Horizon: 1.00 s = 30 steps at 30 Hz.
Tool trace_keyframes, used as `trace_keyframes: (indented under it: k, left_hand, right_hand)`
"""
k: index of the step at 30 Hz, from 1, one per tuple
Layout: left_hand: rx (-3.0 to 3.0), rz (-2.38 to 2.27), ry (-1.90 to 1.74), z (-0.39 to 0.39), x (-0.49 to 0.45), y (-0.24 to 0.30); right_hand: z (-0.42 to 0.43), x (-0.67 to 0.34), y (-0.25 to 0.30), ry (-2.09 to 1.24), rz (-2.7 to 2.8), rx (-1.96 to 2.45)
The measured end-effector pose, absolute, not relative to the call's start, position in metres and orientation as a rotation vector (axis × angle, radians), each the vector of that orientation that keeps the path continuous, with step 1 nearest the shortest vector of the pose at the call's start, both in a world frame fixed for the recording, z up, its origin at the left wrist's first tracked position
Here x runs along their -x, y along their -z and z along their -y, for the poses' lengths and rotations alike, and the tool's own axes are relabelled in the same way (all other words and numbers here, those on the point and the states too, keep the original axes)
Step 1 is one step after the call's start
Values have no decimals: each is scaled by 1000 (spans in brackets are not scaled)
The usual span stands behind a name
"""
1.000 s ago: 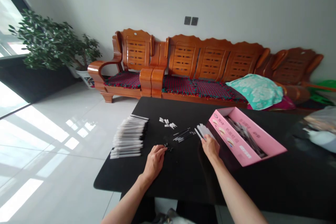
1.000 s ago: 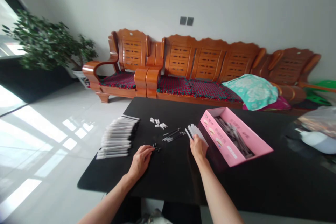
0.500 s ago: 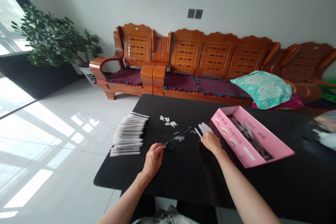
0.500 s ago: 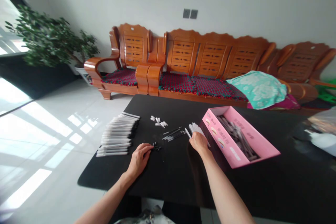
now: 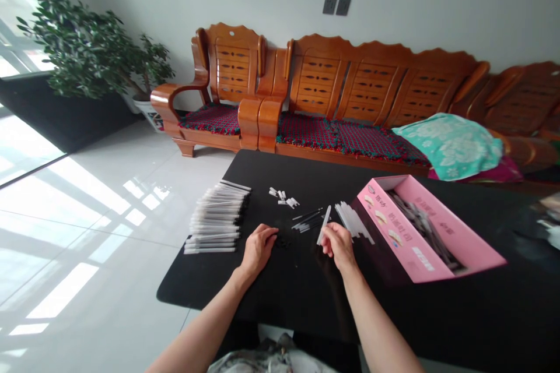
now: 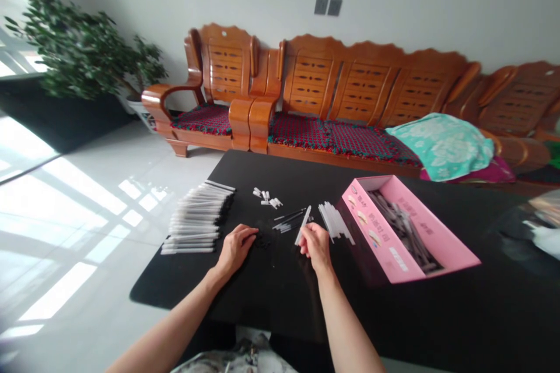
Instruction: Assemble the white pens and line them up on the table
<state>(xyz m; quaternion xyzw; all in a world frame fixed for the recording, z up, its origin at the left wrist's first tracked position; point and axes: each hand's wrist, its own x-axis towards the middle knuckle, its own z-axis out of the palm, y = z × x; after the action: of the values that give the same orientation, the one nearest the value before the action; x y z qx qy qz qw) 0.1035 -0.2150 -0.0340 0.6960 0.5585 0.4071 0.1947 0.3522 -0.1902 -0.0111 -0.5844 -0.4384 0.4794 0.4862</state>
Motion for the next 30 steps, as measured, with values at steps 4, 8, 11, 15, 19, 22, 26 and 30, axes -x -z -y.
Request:
trace_keyframes:
  k: [4, 8, 11, 15, 19, 22, 26, 30]
  left_hand:
    - [-2036, -1600, -1000, 206, -108, 32]
    - [-2052, -1653, -969, 203, -115, 32]
    - [-2039, -1683, -993, 199, -120, 33]
    - [-2069, -1637, -1018, 182, -132, 26]
    - [-2152, -1632, -886, 158, -147, 13]
    - [-2182, -1697, -681, 149, -157, 9]
    - [-2163, -1773, -617, 146, -165, 13]
    - [-2087, -1788, -749, 147, -158, 16]
  right_hand:
    - [190, -334, 19, -1198, 1030, 1318]
    - [191, -329, 28, -1138, 945, 1275]
    - [191, -331, 32, -1131, 966, 1266]
    - [191, -332, 34, -1151, 1019, 1273]
    - [191, -333, 34, -1152, 1029, 1268]
    - [192, -334, 33, -1152, 1030, 1257]
    - [192, -335, 31, -1196, 1018, 1224]
    - [190, -338, 30, -1238, 965, 1189]
